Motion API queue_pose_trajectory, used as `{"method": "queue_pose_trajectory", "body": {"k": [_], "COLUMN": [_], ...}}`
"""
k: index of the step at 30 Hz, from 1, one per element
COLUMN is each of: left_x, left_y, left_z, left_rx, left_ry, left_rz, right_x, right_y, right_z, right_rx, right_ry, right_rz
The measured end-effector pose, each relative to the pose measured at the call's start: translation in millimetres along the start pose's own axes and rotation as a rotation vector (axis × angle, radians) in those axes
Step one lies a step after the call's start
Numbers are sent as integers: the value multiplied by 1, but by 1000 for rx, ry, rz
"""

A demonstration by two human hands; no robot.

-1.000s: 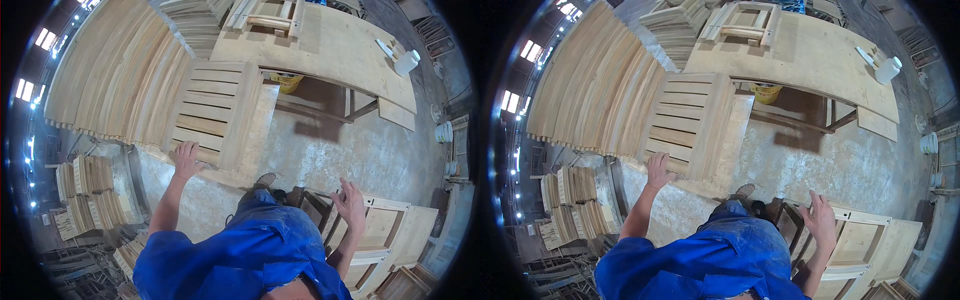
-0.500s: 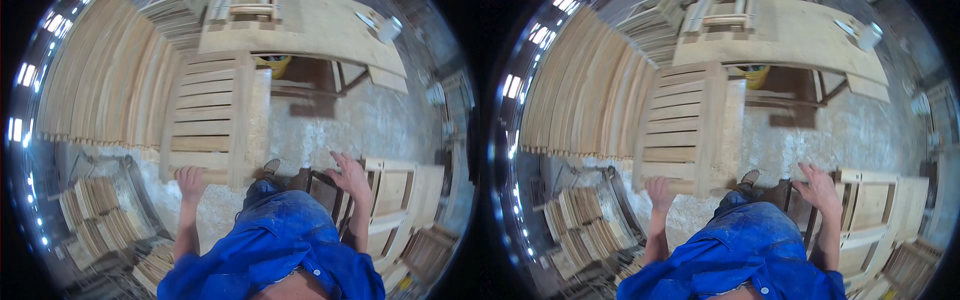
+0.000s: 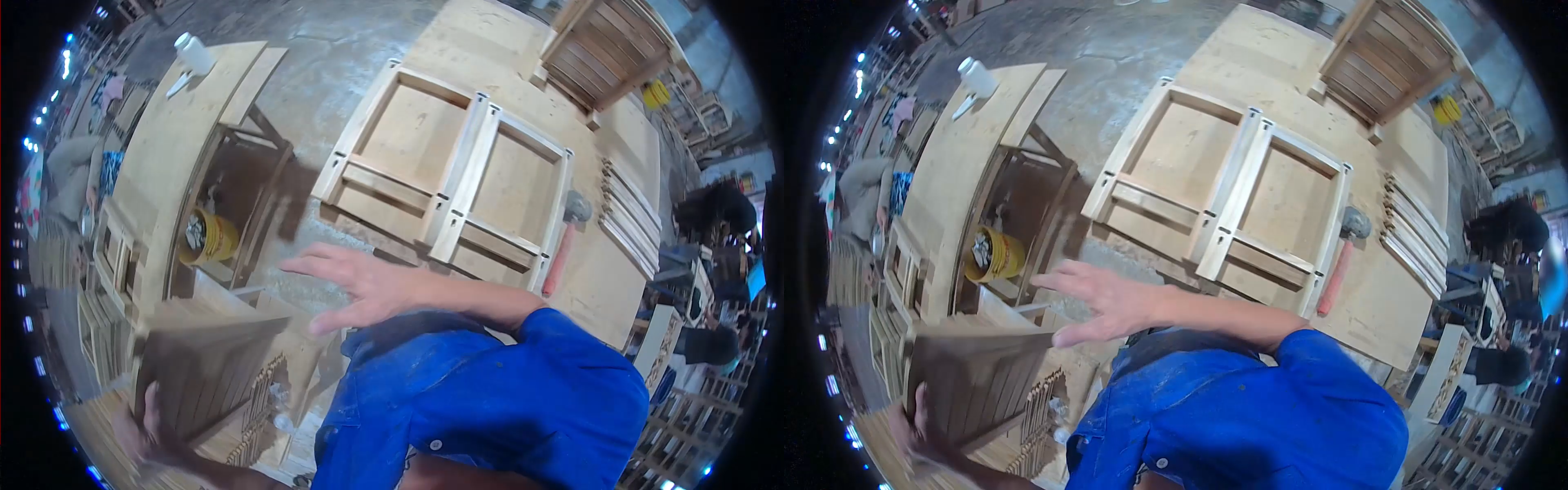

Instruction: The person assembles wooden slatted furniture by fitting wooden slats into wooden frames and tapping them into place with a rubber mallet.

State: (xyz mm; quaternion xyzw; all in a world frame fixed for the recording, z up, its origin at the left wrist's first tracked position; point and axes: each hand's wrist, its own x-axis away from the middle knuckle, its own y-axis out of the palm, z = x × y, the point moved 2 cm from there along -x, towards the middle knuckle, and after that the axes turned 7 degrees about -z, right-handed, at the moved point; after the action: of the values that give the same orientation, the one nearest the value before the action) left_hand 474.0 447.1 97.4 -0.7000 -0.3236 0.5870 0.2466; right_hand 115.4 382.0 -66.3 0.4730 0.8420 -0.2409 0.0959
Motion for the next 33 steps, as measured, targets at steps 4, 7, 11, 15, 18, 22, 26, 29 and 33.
{"method": "queue_pose_trajectory", "body": {"k": [4,7,11,15,18,22,26,29,33], "left_x": [-87,-153,-243,-305,-332,-348,-349,-351,-353], "left_y": [22,35,81,188,245,296,312,329,338], "left_z": [119,227,320,399,472,531,551,564,575], "left_rx": [405,491,775,1651,2083,2214,2215,2190,2132], "left_ry": [492,624,403,254,291,256,311,266,184], "left_rz": [49,235,775,300,-309,-359,-396,-435,-492], "right_x": [0,17,47,63,55,56,52,48,44], "right_y": [-32,-86,-195,-274,-319,-363,-391,-402,-412], "right_z": [-28,-20,-23,-17,3,72,119,142,148], "right_rx": [65,-228,277,503,600,709,688,717,908], "right_ry": [-204,-5,-162,-305,-352,-308,-310,-235,-161], "right_rz": [319,703,1215,1434,1451,1569,1588,1573,1588]}}
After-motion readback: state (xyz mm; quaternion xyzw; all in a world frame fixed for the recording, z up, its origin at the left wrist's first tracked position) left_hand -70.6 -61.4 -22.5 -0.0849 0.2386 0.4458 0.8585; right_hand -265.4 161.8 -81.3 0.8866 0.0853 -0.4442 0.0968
